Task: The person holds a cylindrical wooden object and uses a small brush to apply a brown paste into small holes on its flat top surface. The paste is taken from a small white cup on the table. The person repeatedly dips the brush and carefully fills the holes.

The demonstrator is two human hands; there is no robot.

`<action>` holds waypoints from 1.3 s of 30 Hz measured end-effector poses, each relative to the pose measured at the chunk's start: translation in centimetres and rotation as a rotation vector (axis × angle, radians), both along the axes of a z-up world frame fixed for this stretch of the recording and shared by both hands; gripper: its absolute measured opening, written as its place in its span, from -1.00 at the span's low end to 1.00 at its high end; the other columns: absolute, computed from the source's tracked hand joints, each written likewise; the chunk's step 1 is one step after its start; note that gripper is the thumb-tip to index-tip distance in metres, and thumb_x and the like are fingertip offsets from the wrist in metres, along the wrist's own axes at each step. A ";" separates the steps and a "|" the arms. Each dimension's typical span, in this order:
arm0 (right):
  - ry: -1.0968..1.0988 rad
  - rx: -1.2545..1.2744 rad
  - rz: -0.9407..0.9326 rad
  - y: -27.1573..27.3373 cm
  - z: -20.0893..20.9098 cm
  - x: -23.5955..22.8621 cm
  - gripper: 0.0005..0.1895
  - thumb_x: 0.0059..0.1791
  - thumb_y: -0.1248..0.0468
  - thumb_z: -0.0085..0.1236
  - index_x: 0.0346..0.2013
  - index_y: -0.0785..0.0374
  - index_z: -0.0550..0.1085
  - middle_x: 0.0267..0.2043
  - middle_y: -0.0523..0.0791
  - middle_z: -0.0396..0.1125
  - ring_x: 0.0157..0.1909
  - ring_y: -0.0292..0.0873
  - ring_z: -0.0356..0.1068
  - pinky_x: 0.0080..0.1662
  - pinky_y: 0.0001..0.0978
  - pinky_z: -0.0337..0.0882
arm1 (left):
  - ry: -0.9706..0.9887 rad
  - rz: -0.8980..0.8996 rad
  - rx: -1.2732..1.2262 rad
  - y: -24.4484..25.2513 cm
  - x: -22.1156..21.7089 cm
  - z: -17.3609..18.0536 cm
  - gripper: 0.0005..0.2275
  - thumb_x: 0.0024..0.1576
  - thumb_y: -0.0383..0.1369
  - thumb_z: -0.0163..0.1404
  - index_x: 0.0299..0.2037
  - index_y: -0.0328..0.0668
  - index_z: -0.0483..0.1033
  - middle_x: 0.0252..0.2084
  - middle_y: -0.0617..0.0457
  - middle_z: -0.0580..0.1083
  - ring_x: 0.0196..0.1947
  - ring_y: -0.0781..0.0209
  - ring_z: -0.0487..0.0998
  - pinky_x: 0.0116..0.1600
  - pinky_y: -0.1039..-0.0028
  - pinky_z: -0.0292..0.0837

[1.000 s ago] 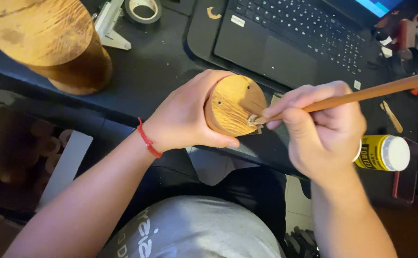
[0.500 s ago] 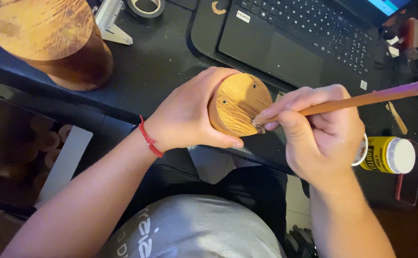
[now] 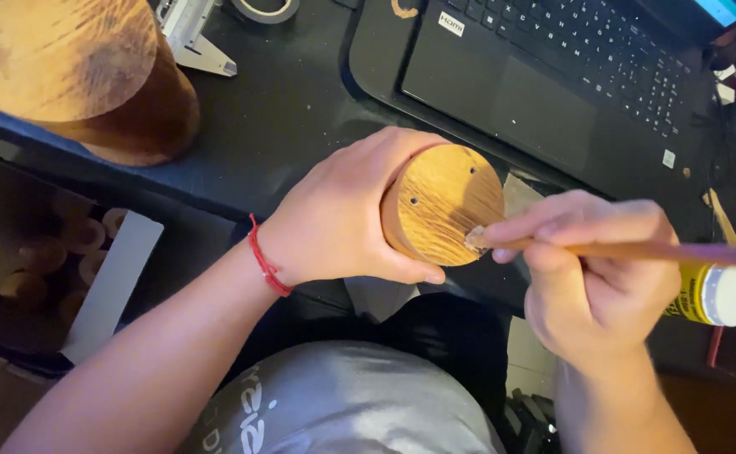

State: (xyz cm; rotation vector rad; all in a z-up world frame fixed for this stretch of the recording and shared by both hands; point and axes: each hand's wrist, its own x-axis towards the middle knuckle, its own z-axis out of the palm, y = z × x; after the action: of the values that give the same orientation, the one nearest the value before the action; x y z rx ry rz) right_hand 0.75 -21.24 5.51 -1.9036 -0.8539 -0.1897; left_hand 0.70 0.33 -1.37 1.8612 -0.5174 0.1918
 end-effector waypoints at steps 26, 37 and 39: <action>-0.020 0.132 -0.143 0.3 0.3 -1.4 -0.86 0.07 0.35 -0.02 -0.26 0.28 0.21 -0.39 0.14 0.39 -0.49 -0.07 0.46 -0.38 -0.42 0.52 | 0.108 0.033 0.030 -0.4 -0.3 1.3 -0.21 -0.37 -0.14 0.41 0.11 -0.12 0.32 0.07 0.06 0.46 0.01 0.11 0.51 0.06 0.34 0.40; -0.054 0.157 -0.147 0.6 -0.5 -1.2 -0.84 0.08 0.31 0.00 -0.23 0.28 0.21 -0.36 0.14 0.38 -0.46 -0.04 0.48 -0.35 -0.37 0.57 | 0.094 0.019 0.027 -0.3 -0.1 1.0 -0.22 -0.37 -0.13 0.42 0.09 -0.13 0.33 0.06 0.04 0.47 -0.02 0.10 0.52 0.04 0.34 0.40; -0.042 0.151 -0.147 0.7 -0.5 -1.2 -0.82 0.08 0.29 0.00 -0.23 0.28 0.20 -0.36 0.17 0.38 -0.46 -0.04 0.46 -0.35 -0.40 0.54 | 0.078 0.017 0.031 -0.2 -0.1 0.9 -0.21 -0.36 -0.12 0.42 0.11 -0.10 0.31 0.08 0.06 0.46 0.00 0.10 0.51 0.04 0.33 0.40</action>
State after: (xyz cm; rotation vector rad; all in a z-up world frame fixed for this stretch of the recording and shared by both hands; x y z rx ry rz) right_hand -0.41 -20.53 5.03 -1.8256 -0.7066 -0.3749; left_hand 0.61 0.15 -0.49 1.8963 -0.4534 0.1228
